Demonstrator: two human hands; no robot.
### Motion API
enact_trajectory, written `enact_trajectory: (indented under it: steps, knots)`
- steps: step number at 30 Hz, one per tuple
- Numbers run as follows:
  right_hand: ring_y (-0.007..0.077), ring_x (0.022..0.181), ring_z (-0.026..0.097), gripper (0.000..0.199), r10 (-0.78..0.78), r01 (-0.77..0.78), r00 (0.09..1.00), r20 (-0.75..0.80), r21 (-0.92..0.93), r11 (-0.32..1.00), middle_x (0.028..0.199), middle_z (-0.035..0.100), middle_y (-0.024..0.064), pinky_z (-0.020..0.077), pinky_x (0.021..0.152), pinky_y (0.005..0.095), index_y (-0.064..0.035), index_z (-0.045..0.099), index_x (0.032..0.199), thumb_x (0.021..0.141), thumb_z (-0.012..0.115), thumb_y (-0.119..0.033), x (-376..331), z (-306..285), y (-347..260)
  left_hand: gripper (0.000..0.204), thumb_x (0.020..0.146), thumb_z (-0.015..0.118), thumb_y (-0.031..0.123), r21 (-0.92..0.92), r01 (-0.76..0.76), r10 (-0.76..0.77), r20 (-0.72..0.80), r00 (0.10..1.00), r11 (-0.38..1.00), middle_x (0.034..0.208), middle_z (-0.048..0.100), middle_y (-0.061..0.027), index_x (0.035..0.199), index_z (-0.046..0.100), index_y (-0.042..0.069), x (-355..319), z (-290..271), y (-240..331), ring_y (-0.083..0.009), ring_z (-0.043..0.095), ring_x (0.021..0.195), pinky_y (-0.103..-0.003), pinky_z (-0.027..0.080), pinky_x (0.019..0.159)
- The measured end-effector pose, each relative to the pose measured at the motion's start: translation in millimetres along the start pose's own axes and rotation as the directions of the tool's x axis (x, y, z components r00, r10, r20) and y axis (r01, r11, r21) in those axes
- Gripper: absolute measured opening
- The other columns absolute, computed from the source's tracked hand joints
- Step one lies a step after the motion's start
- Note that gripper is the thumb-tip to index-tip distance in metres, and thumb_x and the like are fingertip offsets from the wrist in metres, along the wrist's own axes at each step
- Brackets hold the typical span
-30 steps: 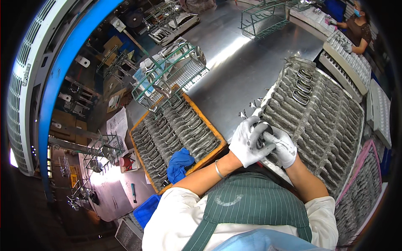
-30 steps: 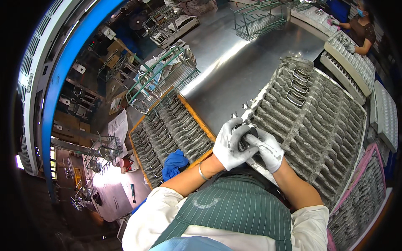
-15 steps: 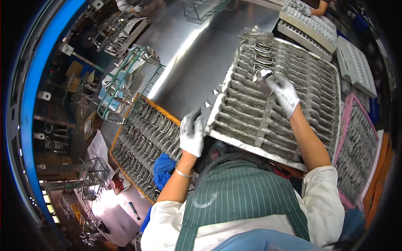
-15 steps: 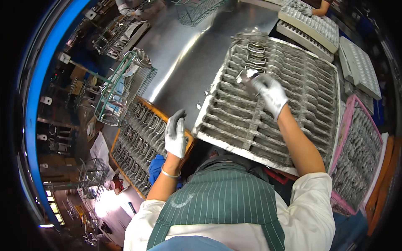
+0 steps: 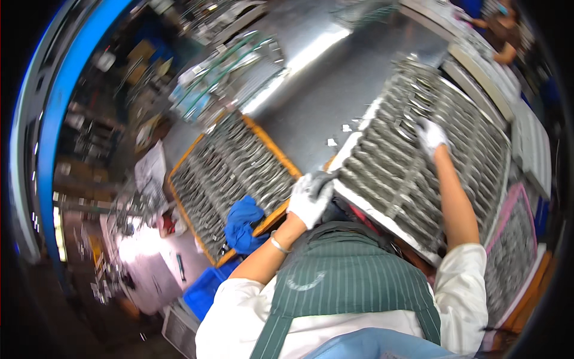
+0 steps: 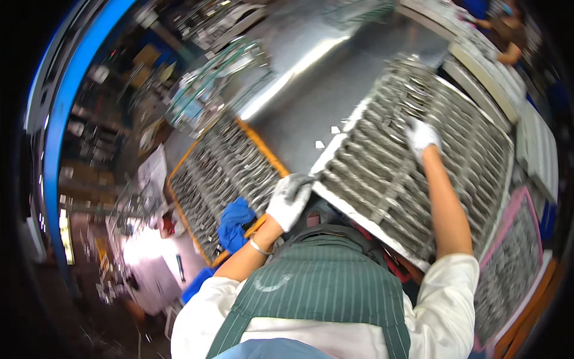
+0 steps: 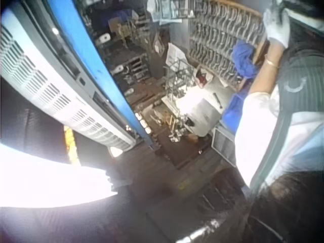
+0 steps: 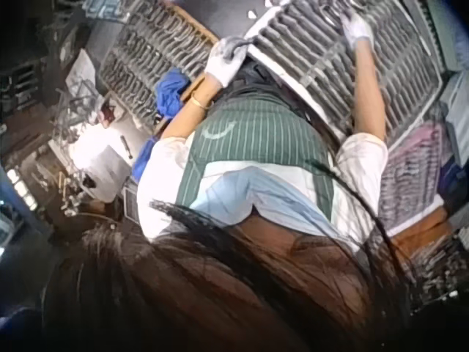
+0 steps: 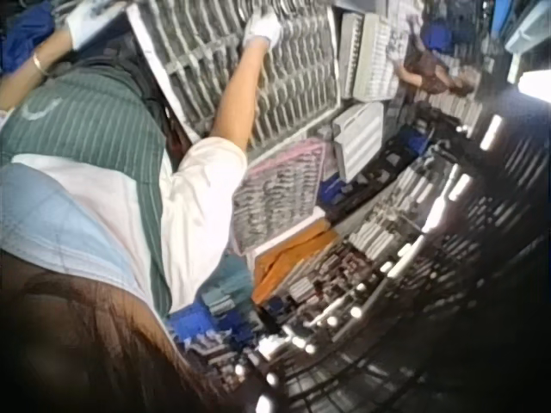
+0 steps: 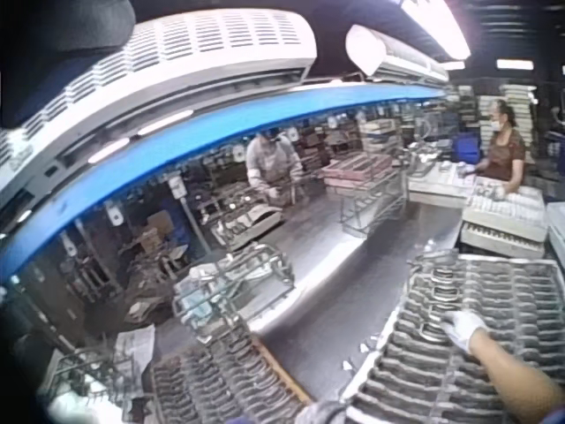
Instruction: Worker is inspecting polished metal handles or spoons and placing them into industrial storage trays and racks.
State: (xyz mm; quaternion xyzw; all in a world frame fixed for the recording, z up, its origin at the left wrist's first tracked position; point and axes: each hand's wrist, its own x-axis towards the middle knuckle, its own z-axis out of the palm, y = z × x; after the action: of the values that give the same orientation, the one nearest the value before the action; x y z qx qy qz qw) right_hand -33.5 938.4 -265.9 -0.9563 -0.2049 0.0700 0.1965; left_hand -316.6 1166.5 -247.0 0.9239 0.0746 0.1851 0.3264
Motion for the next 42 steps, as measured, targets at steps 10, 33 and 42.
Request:
enact_trajectory:
  steps: [10,33,42]
  knots:
    - [0.0196,0.104,0.052,0.033,-0.221,0.249,0.969,-0.114,0.423,0.871,0.11,0.059,0.0122,0.0377,0.094,0.0298,0.0008,0.056,0.113,0.091,0.05,-0.023,16.6,-23.6,-36.6,0.024,0.086,0.049,0.027,0.007,0.189,-0.189,0.065,0.98,0.982,0.099,0.057,-0.0084,0.098,0.06,0.009,-46.5,-1.9,-14.8,-0.027,0.052,0.098,-0.038,0.041,0.087]
    - [0.0234,0.087,0.058,0.016,-0.802,0.685,0.587,0.107,0.463,0.563,0.09,0.06,0.0117,0.0439,0.081,0.0316,0.0005,0.061,0.095,0.083,0.054,-0.009,-115.5,21.0,-302.8,0.025,0.088,0.047,0.032,0.388,0.88,-0.195,-0.873,0.446,0.275,0.078,0.057,-0.0106,0.081,0.056,0.01,-155.4,-295.4,-202.7,-0.0286,0.059,0.072,-0.041,0.047,0.063]
    - [0.0213,0.085,0.061,0.064,-0.657,-0.461,0.429,0.619,0.776,0.43,0.104,0.059,0.0169,0.0479,0.077,0.0296,0.0045,0.046,0.119,0.092,0.034,-0.052,-163.1,82.1,-370.0,0.029,0.063,0.064,0.008,0.599,0.08,0.3,-0.507,0.808,0.797,0.082,0.057,-0.0071,0.092,0.063,0.008,-157.3,-238.1,-107.9,-0.0244,0.058,0.069,-0.035,0.046,0.057]
